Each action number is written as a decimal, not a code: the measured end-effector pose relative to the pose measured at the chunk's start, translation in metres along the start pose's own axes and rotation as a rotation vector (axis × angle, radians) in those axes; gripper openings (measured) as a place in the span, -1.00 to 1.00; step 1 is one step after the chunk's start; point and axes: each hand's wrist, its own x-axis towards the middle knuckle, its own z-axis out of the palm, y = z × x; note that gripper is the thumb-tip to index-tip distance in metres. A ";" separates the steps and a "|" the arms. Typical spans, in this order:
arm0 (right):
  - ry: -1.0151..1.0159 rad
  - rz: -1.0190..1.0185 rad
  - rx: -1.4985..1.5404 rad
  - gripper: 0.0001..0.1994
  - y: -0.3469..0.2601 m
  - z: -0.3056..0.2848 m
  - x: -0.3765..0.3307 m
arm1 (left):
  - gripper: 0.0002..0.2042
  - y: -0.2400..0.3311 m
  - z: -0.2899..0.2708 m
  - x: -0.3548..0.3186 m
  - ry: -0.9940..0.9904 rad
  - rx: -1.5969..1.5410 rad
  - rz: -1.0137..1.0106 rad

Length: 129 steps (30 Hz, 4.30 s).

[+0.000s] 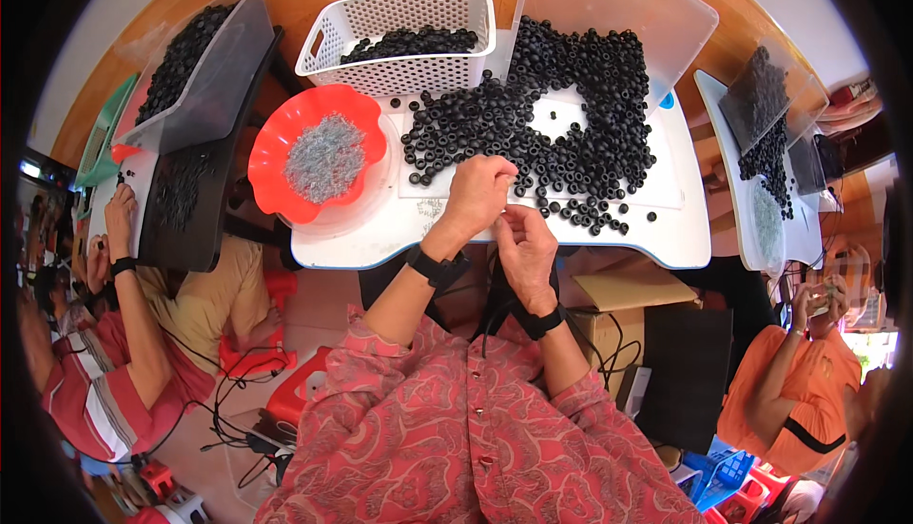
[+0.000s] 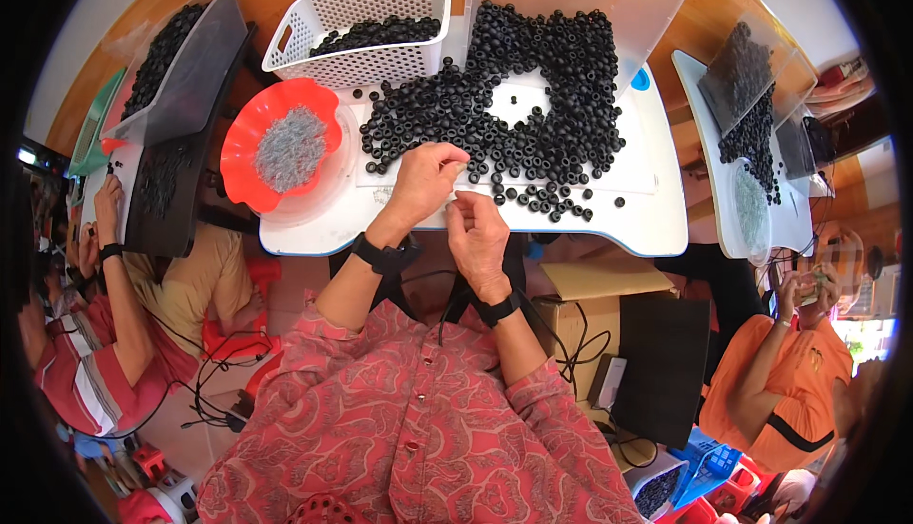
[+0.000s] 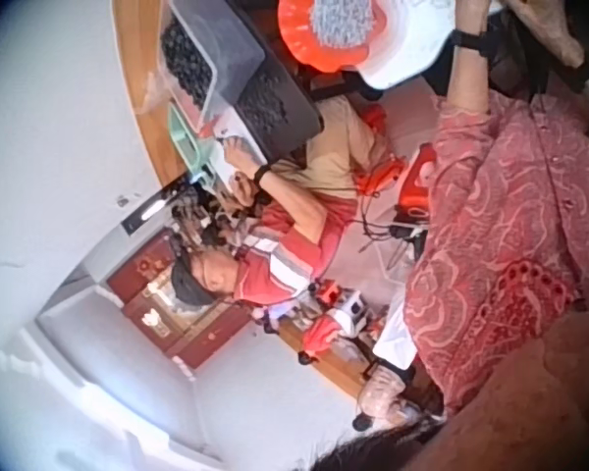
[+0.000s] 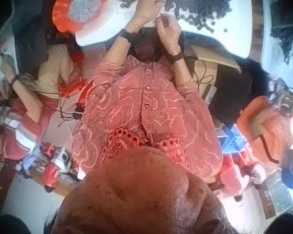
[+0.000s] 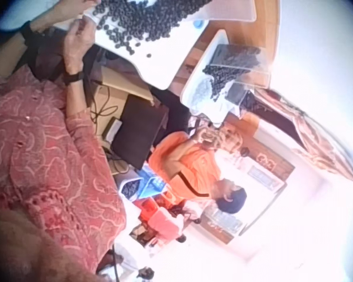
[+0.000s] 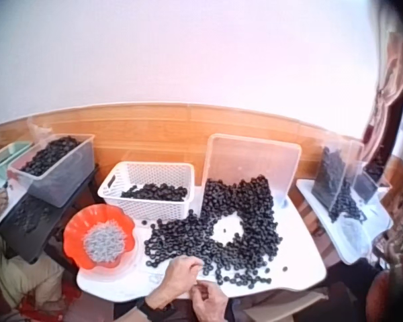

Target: Sorting and inspecting black rubber rings at a table with others.

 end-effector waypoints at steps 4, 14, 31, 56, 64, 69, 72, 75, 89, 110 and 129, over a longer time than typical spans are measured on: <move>0.056 0.253 0.239 -0.82 0.001 -0.005 0.004 | -0.86 0.002 0.011 0.003 0.045 0.254 0.106; 0.037 0.291 0.234 -0.80 0.000 -0.005 0.007 | -0.81 0.009 0.012 -0.001 -0.020 0.406 0.086; 0.049 0.319 0.263 -0.80 0.001 -0.002 0.007 | -0.77 0.004 -0.012 -0.015 -0.157 -0.579 -0.218; -0.088 -0.171 -0.175 -0.87 -0.021 0.026 0.001 | -0.75 -0.018 -0.078 -0.137 0.169 -1.220 -0.301; -0.176 -0.182 -0.322 -0.87 -0.025 0.035 0.006 | -0.76 -0.022 -0.074 -0.137 0.163 -1.233 -0.319; -0.174 -0.196 -0.333 -0.92 -0.024 0.036 0.006 | -0.77 -0.019 -0.070 -0.134 0.142 -1.233 -0.352; -0.172 -0.242 -0.344 -0.93 -0.022 0.036 0.004 | -0.77 -0.018 -0.065 -0.132 0.145 -1.233 -0.368; -0.181 -0.230 -0.241 -0.92 -0.025 0.028 0.001 | -0.75 -0.017 -0.060 -0.128 0.156 -1.228 -0.368; -0.329 -0.271 -0.119 -0.91 -0.054 0.010 -0.007 | -0.74 -0.020 -0.053 -0.125 0.155 -1.195 -0.360; -0.442 -0.215 -0.252 -0.89 -0.059 0.000 -0.006 | -0.77 -0.016 -0.051 -0.127 0.131 -1.095 -0.371; -0.364 0.225 0.237 -0.91 -0.048 -0.007 -0.006 | -0.75 -0.021 -0.041 -0.123 -0.048 -1.545 -0.531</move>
